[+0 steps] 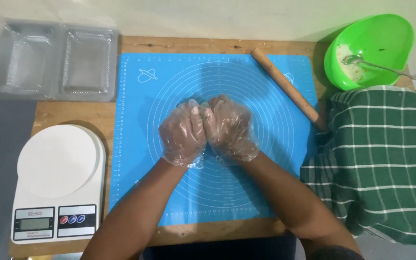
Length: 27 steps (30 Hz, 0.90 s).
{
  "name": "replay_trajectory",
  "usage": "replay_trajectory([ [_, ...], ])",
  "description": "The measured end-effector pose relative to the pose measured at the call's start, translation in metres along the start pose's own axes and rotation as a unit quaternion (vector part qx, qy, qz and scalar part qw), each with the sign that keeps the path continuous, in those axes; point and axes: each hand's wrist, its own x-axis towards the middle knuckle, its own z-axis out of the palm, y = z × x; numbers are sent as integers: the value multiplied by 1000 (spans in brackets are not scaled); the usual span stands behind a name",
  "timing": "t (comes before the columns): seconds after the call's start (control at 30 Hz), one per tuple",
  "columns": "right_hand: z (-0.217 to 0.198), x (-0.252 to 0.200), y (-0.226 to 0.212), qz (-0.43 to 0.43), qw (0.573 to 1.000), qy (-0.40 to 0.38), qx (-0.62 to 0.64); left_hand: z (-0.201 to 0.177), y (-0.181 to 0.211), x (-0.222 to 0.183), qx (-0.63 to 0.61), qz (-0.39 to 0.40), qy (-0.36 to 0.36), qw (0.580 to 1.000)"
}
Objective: Rolling out dough and using a plastic mold to shape and seal a filled pastry
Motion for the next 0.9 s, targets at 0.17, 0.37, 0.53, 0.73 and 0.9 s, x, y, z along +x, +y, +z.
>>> replay_trajectory([
  [0.17, 71, -60, 63, 8, 954, -10, 300, 2, -1, -3, -19, 2, -6, 1000],
  [0.37, 52, -51, 45, 49, 998, -42, 12, 0, 1, 1, -43, -1, 1, 999],
  [0.53, 6, -16, 20, 151, 976, -152, 32, 4, -4, -1, -60, 3, -3, 998],
  [0.73, -2, -10, 17, 183, 965, -188, 16, 3, -8, -3, -82, 4, -3, 997],
  [0.9, -33, 7, -4, 149, 981, -117, 49, 7, -6, -5, -107, 3, -9, 994],
])
